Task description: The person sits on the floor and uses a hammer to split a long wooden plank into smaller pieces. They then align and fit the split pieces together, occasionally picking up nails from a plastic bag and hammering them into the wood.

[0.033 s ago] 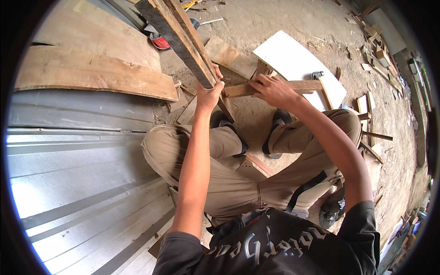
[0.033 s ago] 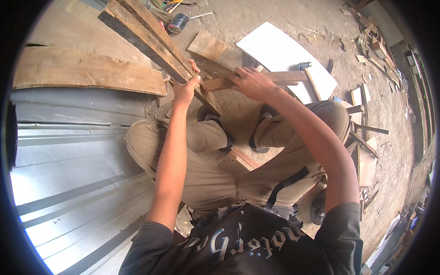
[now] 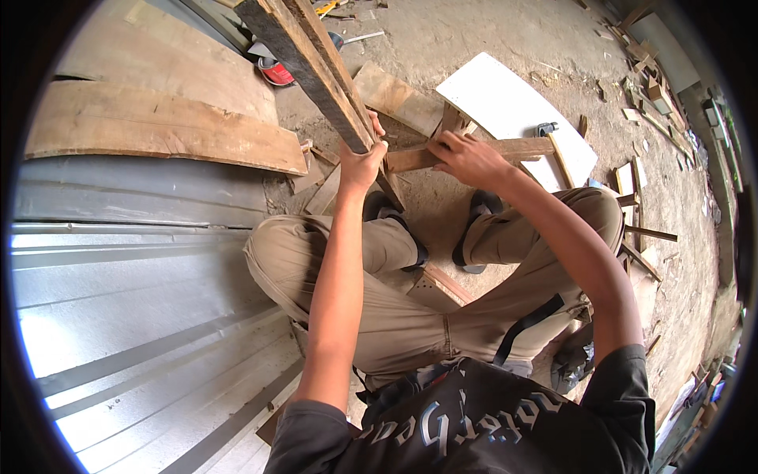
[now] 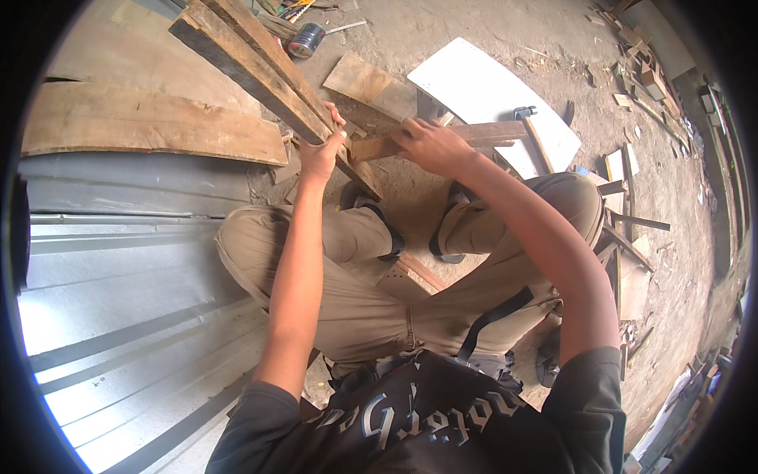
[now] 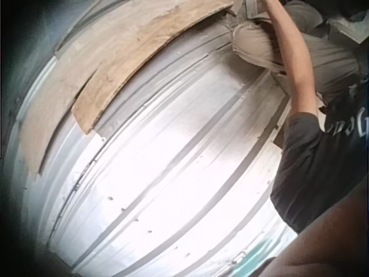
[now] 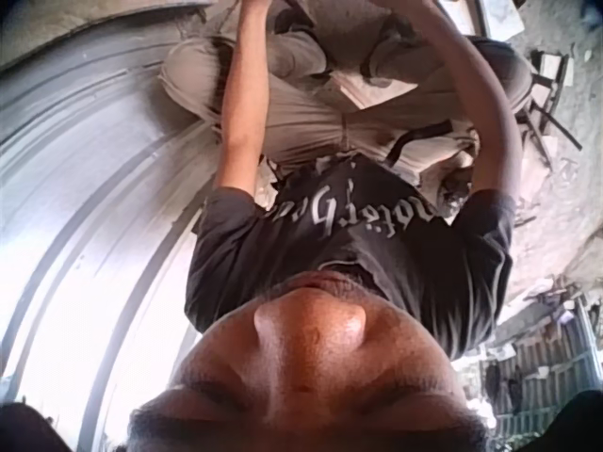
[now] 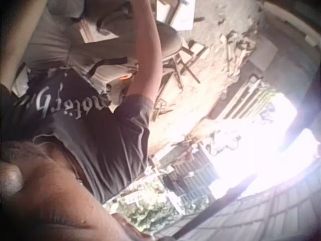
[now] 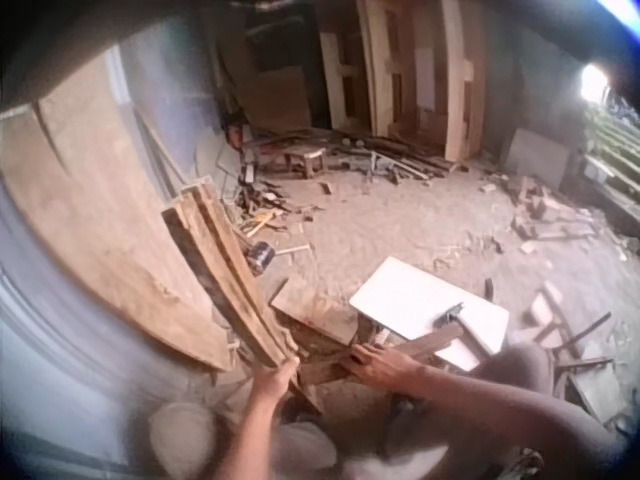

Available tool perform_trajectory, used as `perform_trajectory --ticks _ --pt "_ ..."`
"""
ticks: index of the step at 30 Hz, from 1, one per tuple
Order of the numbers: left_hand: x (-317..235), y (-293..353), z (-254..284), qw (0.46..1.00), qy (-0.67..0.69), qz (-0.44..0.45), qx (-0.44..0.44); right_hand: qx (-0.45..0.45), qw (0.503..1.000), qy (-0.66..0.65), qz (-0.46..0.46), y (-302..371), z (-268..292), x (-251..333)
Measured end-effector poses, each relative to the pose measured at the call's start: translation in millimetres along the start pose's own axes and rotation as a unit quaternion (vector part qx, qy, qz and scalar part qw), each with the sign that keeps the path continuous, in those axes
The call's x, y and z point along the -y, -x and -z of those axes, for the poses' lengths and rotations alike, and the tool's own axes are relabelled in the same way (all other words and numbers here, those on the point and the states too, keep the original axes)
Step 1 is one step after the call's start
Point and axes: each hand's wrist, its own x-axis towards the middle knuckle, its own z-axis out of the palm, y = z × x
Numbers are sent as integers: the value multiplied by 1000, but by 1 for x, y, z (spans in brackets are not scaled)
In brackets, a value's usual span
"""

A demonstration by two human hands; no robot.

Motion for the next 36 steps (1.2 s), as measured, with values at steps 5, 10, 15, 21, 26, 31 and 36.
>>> perform_trajectory --ticks 5,10,15,21,26,31,36 --pt "12 14 -5 999 10 40 -18 -55 997 33 52 6 -13 8" --pt "49 45 10 997 -14 65 -33 -65 995 59 35 3 -22 20" --pt "56 55 13 995 -44 89 3 -49 996 61 36 4 -21 17" --pt "59 58 15 993 -53 104 11 -38 997 57 38 6 -23 16" --pt "55 65 -2 992 -105 73 -9 -27 998 52 34 6 -23 7" --pt "56 62 0 982 -179 44 37 -42 997 47 46 8 -27 -2" --pt "55 63 9 976 -200 43 73 -34 999 2 30 10 -32 3"
